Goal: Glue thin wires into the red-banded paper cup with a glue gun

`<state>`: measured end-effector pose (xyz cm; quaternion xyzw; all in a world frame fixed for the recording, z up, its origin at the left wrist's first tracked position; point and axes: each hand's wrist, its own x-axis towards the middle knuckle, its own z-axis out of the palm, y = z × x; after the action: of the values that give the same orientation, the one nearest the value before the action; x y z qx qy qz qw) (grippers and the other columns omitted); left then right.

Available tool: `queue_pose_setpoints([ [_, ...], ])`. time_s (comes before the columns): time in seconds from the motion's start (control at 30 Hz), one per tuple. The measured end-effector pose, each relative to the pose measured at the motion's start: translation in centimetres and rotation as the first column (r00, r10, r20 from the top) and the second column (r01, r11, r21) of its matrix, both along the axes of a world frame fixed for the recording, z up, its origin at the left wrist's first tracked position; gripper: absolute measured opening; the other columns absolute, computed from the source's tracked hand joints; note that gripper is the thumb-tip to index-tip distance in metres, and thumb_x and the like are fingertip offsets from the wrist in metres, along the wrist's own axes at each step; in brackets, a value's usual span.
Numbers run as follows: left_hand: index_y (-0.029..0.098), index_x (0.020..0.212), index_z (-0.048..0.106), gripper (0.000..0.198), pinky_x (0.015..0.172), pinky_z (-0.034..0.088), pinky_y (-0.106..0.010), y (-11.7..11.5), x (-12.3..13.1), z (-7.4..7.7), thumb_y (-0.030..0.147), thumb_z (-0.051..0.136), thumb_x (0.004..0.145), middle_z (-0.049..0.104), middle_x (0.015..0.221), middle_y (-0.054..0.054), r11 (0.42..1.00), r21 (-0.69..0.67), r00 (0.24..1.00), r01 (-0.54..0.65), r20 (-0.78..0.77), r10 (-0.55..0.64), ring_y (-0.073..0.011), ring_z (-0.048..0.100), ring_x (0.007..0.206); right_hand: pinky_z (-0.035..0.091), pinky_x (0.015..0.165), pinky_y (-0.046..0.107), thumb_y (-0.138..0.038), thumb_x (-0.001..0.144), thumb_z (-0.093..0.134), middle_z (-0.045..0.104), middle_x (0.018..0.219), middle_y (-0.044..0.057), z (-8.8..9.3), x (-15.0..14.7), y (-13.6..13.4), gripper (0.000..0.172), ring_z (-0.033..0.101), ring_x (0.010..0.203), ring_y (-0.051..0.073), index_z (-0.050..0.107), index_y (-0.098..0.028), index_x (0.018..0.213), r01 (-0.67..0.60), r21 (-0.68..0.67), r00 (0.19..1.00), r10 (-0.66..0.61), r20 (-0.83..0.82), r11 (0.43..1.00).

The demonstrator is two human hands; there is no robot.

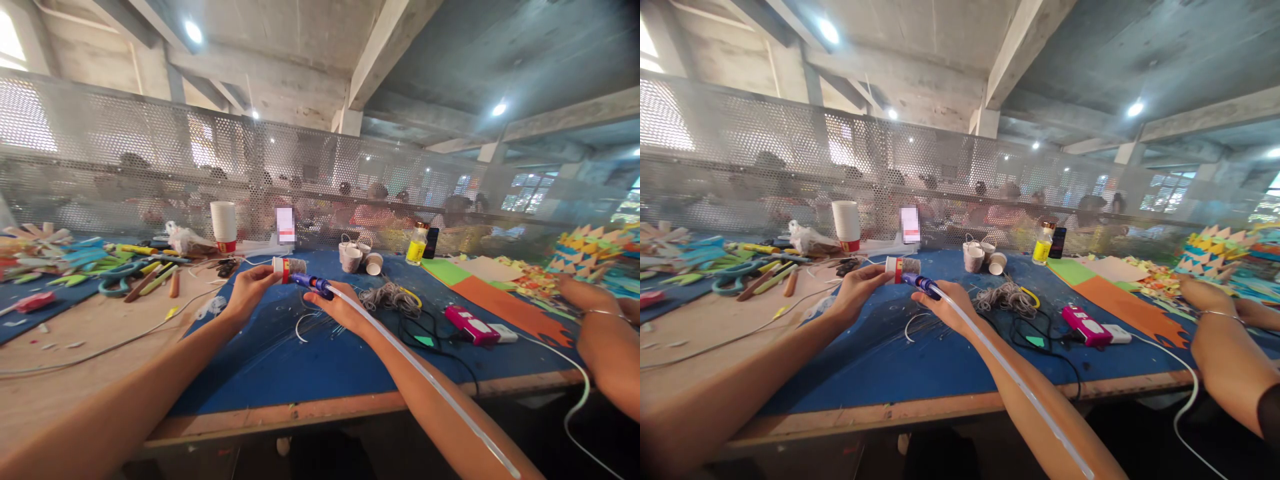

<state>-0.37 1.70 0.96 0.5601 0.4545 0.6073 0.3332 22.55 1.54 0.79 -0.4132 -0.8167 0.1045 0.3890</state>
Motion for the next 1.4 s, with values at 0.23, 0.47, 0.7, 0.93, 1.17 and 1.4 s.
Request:
queue_pose_setpoints([
  [0.23,0.015,0.090,0.077,0.038,0.070,0.046,-0.025,-0.06,0.07,0.06,0.046,0.076,0.068,0.076,0.087,-0.005,1.000,0.017,1.000,-0.005,-0.028,0.006,-0.0197,0.064,0.078,0.031,0.055,0.022,-0.066,0.082,0.058,0.064,0.068,0.000,-0.18,0.05,0.19,0.048,0.053,0.062,0.014,0.068,-0.019,0.077,0.002,0.007,0.999,-0.002,-0.032,1.000],
  [0.47,0.015,0.090,0.076,0.040,0.066,0.047,-0.026,-0.69,0.50,0.58,0.047,0.079,0.065,0.077,0.088,-0.006,1.000,-0.014,1.000,0.007,-0.025,-0.007,-0.0210,0.065,0.077,0.031,0.054,0.022,-0.065,0.082,0.059,0.062,0.065,-0.001,-0.23,0.06,0.32,0.048,0.051,0.059,0.013,0.067,-0.019,0.073,0.001,0.006,0.998,-0.001,-0.063,1.000],
  [0.7,0.016,0.091,0.076,0.042,0.063,0.048,-0.027,-0.48,0.34,0.30,0.049,0.077,0.066,0.077,0.093,-0.007,0.999,-0.020,0.999,0.029,-0.029,-0.029,-0.0222,0.067,0.077,0.031,0.052,0.023,-0.065,0.082,0.058,0.057,0.059,-0.002,-0.19,0.08,0.38,0.049,0.046,0.055,0.012,0.065,-0.019,0.069,0.018,0.024,0.998,-0.017,-0.060,1.000],
  [0.93,0.016,0.092,0.076,0.042,0.066,0.049,-0.027,-0.43,0.34,0.24,0.049,0.077,0.066,0.077,0.094,-0.007,0.999,-0.020,0.998,0.044,-0.034,-0.045,-0.0223,0.067,0.079,0.032,0.053,0.023,-0.067,0.081,0.058,0.056,0.060,-0.002,-0.09,0.13,0.29,0.050,0.045,0.057,0.012,0.065,-0.019,0.069,0.014,0.019,0.997,-0.012,-0.076,1.000],
  [1.17,0.016,0.089,0.077,0.040,0.068,0.049,-0.027,-0.43,0.38,0.25,0.049,0.078,0.065,0.077,0.090,-0.007,0.999,-0.003,0.998,0.032,-0.057,-0.032,-0.0225,0.067,0.079,0.032,0.053,0.022,-0.066,0.081,0.058,0.056,0.060,-0.002,0.15,0.19,0.08,0.050,0.044,0.056,0.011,0.064,-0.018,0.070,0.012,-0.008,0.996,-0.013,-0.090,1.000],
  [1.4,0.017,0.091,0.077,0.041,0.068,0.048,-0.027,-0.29,0.30,0.04,0.050,0.077,0.067,0.077,0.093,-0.007,0.998,0.007,0.996,0.055,-0.066,-0.054,-0.0220,0.067,0.080,0.032,0.053,0.023,-0.067,0.081,0.058,0.057,0.060,-0.002,0.23,0.27,0.18,0.050,0.044,0.056,0.012,0.065,-0.019,0.071,0.036,-0.019,0.996,-0.038,-0.079,0.999],
])
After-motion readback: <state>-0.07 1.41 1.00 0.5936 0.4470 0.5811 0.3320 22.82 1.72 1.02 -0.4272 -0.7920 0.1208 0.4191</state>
